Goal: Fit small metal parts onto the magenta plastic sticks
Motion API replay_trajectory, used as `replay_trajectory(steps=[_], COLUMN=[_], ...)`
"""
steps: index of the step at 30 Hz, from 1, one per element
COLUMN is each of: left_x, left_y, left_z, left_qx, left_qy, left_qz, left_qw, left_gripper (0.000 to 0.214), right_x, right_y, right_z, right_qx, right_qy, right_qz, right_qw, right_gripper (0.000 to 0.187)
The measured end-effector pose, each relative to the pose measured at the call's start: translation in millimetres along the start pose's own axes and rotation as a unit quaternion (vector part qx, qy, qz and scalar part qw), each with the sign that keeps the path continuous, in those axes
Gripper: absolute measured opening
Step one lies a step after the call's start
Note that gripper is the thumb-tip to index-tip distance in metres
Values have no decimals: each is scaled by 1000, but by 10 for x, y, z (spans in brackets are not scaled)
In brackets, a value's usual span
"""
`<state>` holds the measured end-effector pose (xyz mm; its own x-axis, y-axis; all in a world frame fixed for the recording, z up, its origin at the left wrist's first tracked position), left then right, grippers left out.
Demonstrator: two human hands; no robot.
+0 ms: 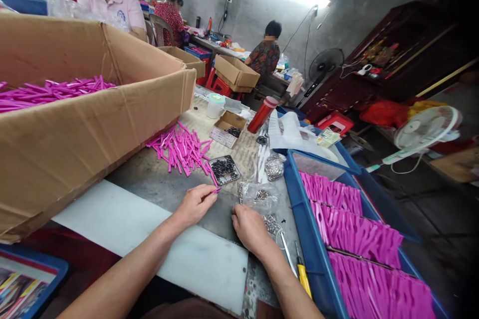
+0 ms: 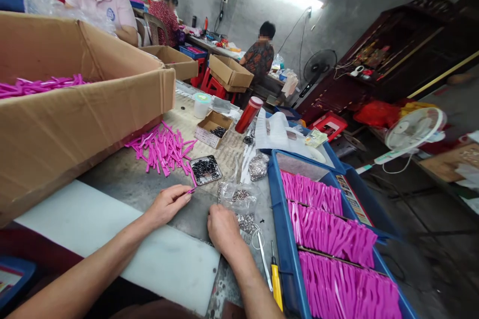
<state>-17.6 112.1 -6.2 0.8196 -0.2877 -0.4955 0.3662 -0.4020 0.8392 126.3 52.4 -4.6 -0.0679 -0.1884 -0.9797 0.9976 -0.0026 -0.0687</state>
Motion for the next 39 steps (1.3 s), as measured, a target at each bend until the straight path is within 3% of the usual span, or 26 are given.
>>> replay_trajectory(steps=[8,13,16,20,28,33,39], left_x=[14,66,81,82,145,179,214], left_y=[-14,-52,-51,-20,112,212,379], left_z=[32,63,72,66,88,148,243], left_qx=[2,-29,-40,-41,-74,-135,-174], left_qy=[29,42,46,45,14,-6,13], left_qz=[47,77,98,129,191,266,320], left_qw=[998,996,993,990,979,954,931], left_gripper=[24,30,29,27,35,40,37], right_x=[-5,-73,-80,-9,69,44,58], right_y=[-4,-1,4,-3,-53,-90,-145], right_z=[8,66,98,95,78,125,176], right_qx=[22,30,41,60,87,79,75], right_qy=[30,116,159,182,184,186,193], right_qz=[-44,-221,-367,-536,-735,-790,-825], right_qw=[998,968,916,822,647,578,526], right_gripper=[17,14,13,12,12,12,12])
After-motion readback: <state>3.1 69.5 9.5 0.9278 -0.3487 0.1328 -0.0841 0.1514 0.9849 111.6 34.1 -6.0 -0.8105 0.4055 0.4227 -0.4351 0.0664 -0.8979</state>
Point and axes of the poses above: each hand's wrist, its own z-axis away from the middle knuckle, its own x-axis out of the palm, y = z × x, the point moved 3 cm from there along -z, towards the middle knuckle, and after that the axes turned 2 degrees about y, right-handed, at the moved point
